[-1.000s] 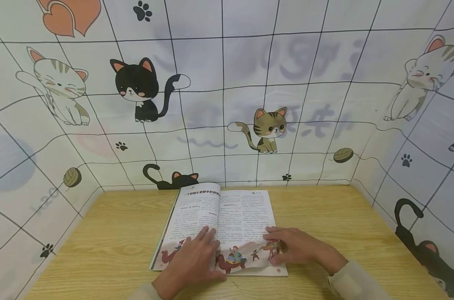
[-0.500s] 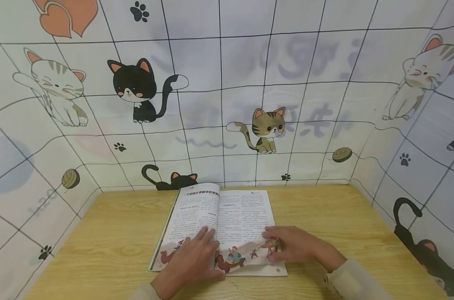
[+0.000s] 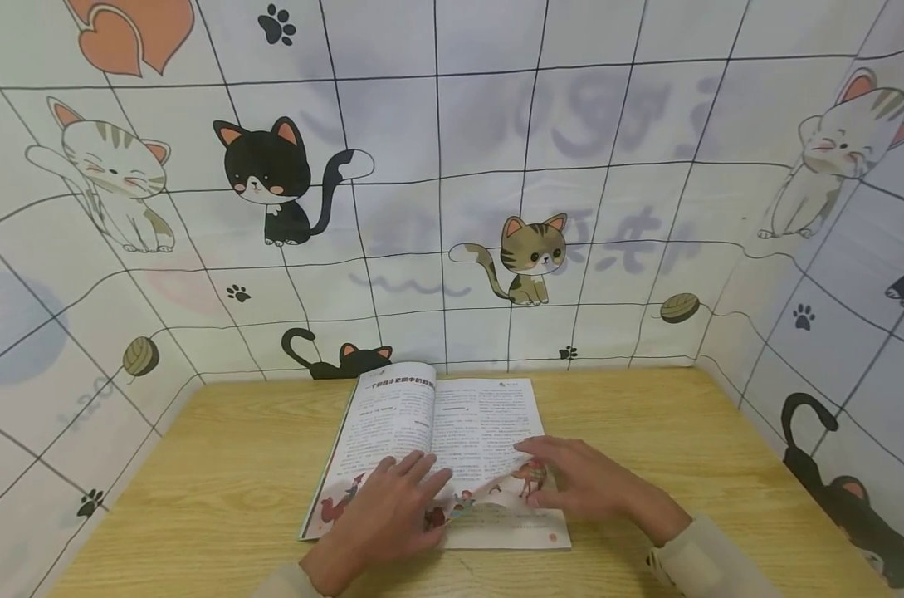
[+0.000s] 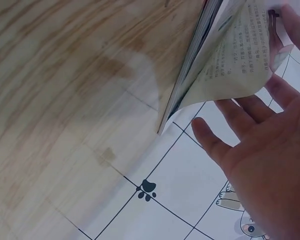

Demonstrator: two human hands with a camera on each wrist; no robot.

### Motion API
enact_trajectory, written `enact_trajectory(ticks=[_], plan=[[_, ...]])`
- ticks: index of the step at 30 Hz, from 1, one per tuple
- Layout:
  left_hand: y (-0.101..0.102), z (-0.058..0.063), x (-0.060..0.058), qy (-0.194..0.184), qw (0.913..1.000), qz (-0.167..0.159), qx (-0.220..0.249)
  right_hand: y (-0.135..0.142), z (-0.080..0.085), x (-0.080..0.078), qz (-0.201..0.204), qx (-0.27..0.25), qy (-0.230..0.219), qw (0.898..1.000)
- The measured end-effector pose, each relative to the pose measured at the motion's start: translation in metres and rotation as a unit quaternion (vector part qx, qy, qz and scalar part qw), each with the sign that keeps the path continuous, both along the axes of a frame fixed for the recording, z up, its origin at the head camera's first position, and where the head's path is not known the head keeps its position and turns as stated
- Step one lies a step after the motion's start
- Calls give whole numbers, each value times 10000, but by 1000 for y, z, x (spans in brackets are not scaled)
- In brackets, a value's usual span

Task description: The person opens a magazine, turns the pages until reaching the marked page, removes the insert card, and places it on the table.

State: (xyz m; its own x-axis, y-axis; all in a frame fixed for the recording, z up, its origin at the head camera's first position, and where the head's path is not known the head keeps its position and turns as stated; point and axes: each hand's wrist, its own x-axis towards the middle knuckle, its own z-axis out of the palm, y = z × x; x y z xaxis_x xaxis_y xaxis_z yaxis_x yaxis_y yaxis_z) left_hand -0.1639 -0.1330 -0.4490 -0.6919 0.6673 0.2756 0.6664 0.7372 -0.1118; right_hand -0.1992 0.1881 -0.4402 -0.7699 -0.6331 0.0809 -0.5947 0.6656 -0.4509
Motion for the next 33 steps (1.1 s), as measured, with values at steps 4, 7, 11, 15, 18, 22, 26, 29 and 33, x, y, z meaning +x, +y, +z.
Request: enact_trajectory(ticks=[4, 7, 11, 15, 18, 22, 26, 29, 33], plan=[[1, 2, 0, 121, 9989, -442, 108, -2, 3, 1, -173, -333, -102, 9992], [2, 5, 0, 337, 9965, -757, -56, -3, 5, 1, -288, -572, -190, 9978], [3, 8, 2, 623, 9919, -1058, -316, -2, 4, 1, -274, -790, -219, 9963], [4, 7, 3, 776, 9894, -1141, -455, -1, 3, 1, -316, -910, -227, 9951], [3, 6, 3, 881, 9875, -1183, -546, -1, 4, 2, -427, -923, -197, 9946], [2, 6, 3, 1064, 9840, -1250, -700, 1, 4, 3, -603, -732, -203, 9953], [2, 5, 3, 1127, 9814, -1281, -881, 4, 1, 3, -757, -438, -443, 9952], [1, 4, 3, 1124, 9809, -1244, -986, 5, -2, 3, -759, -212, -611, 9950], [0, 4, 3, 1124, 9811, -1156, -1068, 5, -3, 4, -468, 146, -620, 9969]])
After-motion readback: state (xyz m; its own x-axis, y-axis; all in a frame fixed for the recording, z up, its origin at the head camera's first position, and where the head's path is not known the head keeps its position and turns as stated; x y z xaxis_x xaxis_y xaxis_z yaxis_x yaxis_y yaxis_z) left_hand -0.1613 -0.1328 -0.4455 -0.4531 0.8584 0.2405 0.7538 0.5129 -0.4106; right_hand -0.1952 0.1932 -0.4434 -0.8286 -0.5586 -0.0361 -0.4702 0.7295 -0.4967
